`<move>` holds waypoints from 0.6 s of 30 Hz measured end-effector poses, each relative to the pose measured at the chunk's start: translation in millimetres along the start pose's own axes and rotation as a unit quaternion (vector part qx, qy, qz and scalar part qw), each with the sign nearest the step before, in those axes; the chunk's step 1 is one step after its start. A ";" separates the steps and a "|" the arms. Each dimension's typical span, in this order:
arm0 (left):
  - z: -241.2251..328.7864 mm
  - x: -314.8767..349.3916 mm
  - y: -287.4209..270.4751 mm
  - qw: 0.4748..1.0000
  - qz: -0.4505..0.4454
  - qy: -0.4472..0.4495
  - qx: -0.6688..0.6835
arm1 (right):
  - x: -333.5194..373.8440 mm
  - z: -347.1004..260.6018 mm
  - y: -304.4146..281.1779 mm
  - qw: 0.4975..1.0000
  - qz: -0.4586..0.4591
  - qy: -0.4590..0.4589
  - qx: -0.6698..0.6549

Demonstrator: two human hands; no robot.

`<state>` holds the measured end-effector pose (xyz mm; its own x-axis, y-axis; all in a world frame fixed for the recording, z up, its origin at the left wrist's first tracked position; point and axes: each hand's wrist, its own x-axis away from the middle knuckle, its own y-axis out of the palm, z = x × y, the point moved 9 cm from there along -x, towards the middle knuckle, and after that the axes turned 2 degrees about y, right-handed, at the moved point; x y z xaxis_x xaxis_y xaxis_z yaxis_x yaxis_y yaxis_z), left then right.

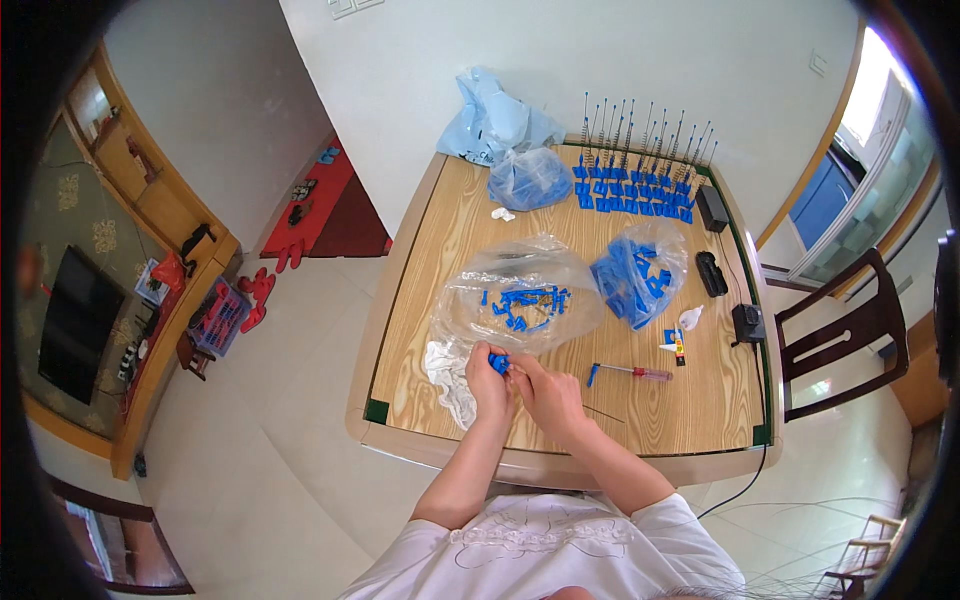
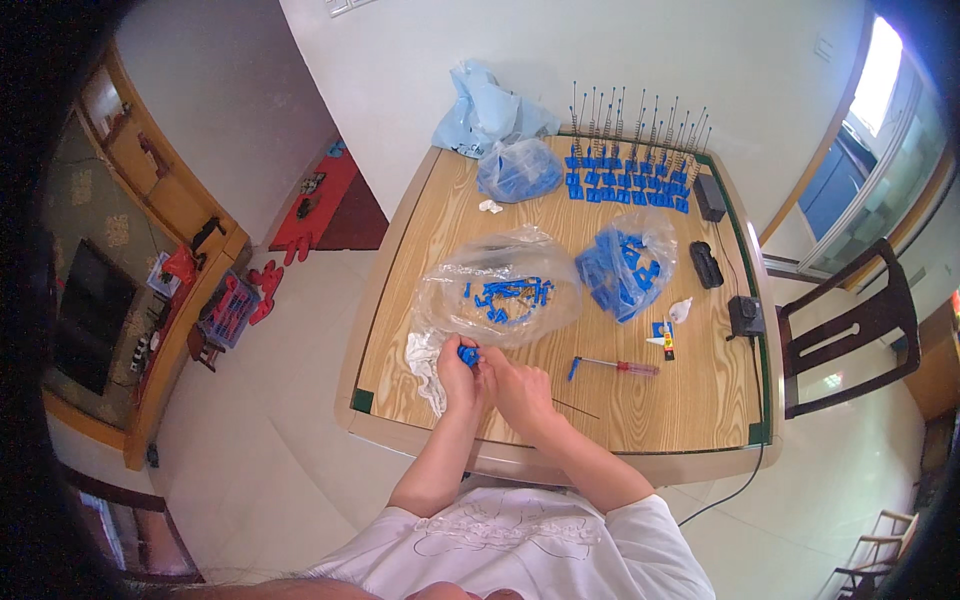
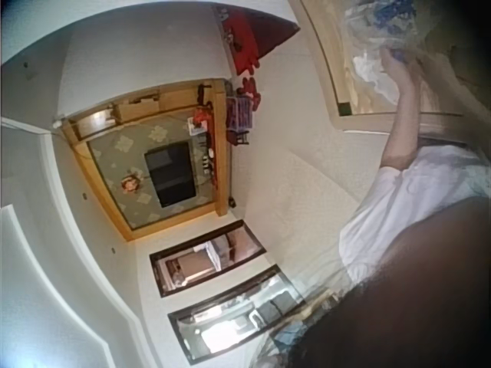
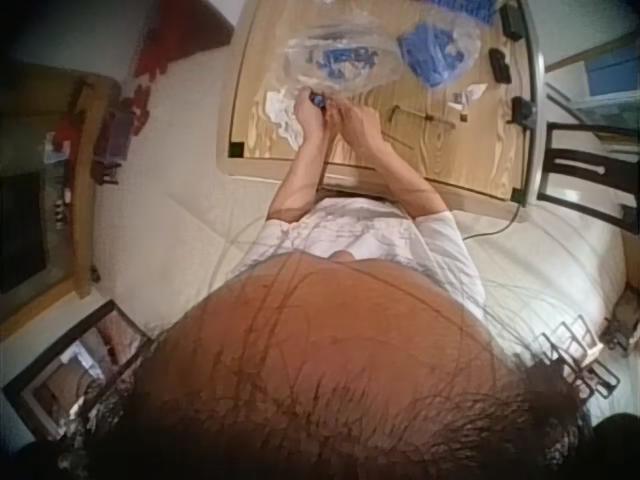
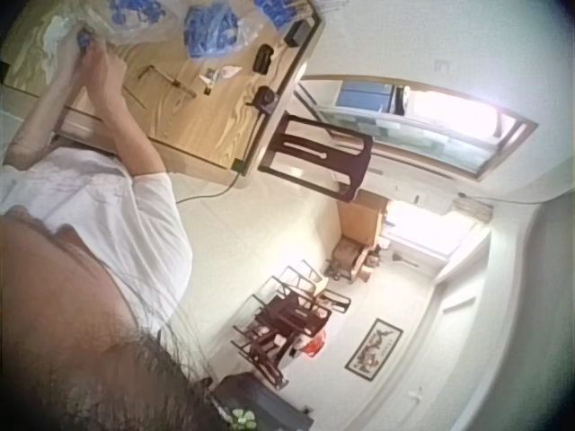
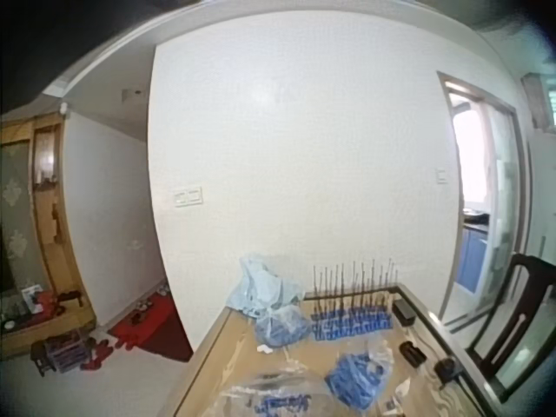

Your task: The person assembles small blue plastic electronic component housings using a screwdriver.

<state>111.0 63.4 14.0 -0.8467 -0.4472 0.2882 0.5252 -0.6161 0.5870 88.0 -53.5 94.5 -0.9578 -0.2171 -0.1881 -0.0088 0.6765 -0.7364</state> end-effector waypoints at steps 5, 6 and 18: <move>5.1 1.7 5.1 0.999 -0.016 0.026 -0.030 | 1.8 0.6 -4.4 1.000 0.006 -0.013 -0.005; 6.9 1.8 5.3 0.998 -0.015 0.037 -0.050 | 2.1 0.1 -5.2 1.000 0.006 -0.013 -0.005; -46.1 -3.2 -6.9 0.971 -0.090 -0.209 0.075 | -13.5 23.8 -39.6 0.997 0.071 0.000 -0.026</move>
<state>114.0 39.1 -25.9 -0.9003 -0.0203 0.4347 0.3746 -0.5448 0.7503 108.2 -94.0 110.7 -0.9504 -0.1178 -0.2880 0.1114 0.7354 -0.6684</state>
